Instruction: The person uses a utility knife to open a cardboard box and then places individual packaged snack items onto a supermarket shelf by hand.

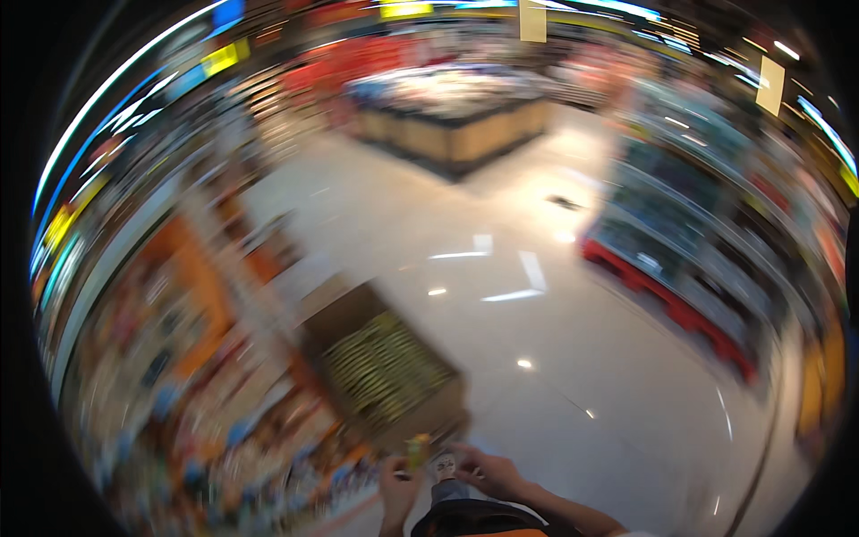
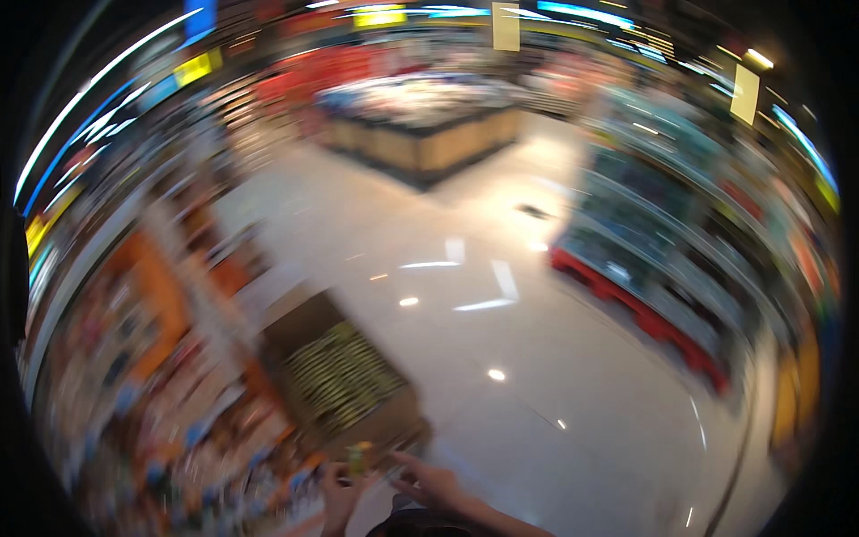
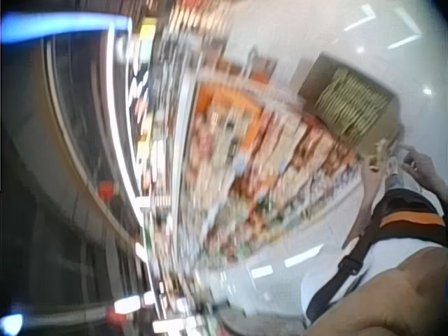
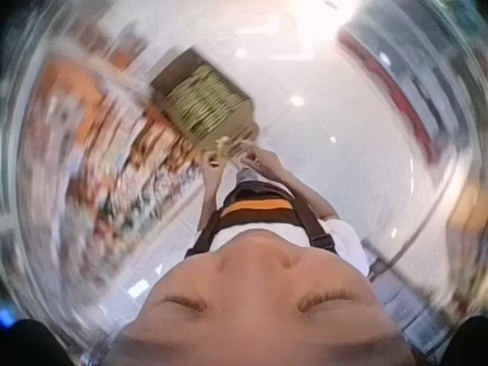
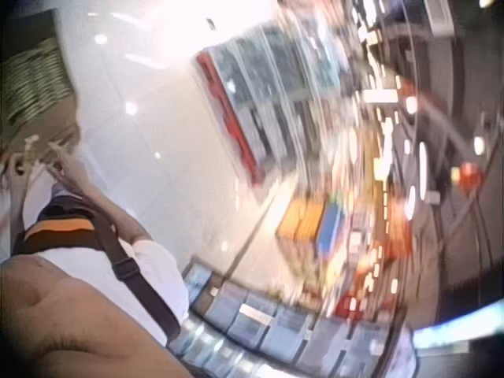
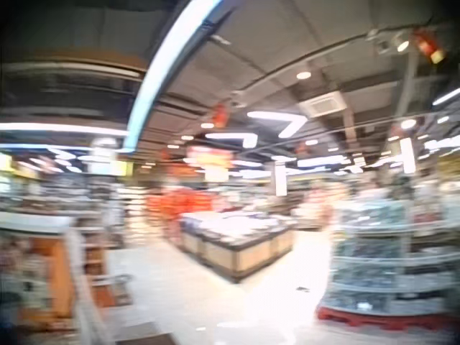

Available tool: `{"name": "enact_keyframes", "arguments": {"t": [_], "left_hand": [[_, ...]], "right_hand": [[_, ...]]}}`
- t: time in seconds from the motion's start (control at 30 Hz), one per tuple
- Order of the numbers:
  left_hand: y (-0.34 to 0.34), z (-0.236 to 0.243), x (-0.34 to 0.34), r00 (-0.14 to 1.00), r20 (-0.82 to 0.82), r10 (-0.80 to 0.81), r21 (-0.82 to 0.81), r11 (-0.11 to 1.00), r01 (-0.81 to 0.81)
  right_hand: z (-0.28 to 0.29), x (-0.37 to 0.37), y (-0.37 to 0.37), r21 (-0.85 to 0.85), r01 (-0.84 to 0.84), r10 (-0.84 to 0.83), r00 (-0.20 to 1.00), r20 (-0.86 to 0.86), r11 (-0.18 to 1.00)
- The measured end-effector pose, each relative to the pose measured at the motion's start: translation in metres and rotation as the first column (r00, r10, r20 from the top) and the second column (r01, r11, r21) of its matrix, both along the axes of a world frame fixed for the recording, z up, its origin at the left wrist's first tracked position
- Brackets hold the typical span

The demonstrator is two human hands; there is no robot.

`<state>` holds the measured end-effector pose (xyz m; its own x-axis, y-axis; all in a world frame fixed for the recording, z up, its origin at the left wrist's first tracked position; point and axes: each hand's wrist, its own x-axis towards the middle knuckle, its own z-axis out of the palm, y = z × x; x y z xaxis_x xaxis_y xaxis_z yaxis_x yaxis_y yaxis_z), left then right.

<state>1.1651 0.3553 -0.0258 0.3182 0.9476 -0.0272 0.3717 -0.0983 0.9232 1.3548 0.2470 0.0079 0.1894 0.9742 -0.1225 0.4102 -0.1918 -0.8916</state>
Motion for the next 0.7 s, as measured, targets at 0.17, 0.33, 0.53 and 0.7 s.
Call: {"name": "enact_keyframes", "arguments": {"t": [0.17,0.33,0.53,0.7], "left_hand": [[-0.103,0.059,-0.081,0.976,-0.215,0.045,0.104,0.994,-0.023],[-0.151,0.065,-0.159,0.925,-0.319,0.207,0.248,0.96,-0.129],[-0.17,0.065,-0.283,0.932,-0.273,0.239,0.34,0.93,-0.139],[-0.144,0.091,-0.433,0.914,-0.22,0.34,0.455,0.865,-0.212]], "right_hand": [[0.018,-0.08,0.002,0.03,-0.323,0.322,0.946,0.038,0.946],[0.008,-0.175,-0.002,0.131,-0.499,0.502,0.865,0.014,0.857],[0.002,-0.307,-0.004,0.05,-0.548,0.52,0.756,-0.398,0.835],[-0.008,-0.414,0.03,0.132,-0.468,0.474,0.761,-0.443,0.874]]}}
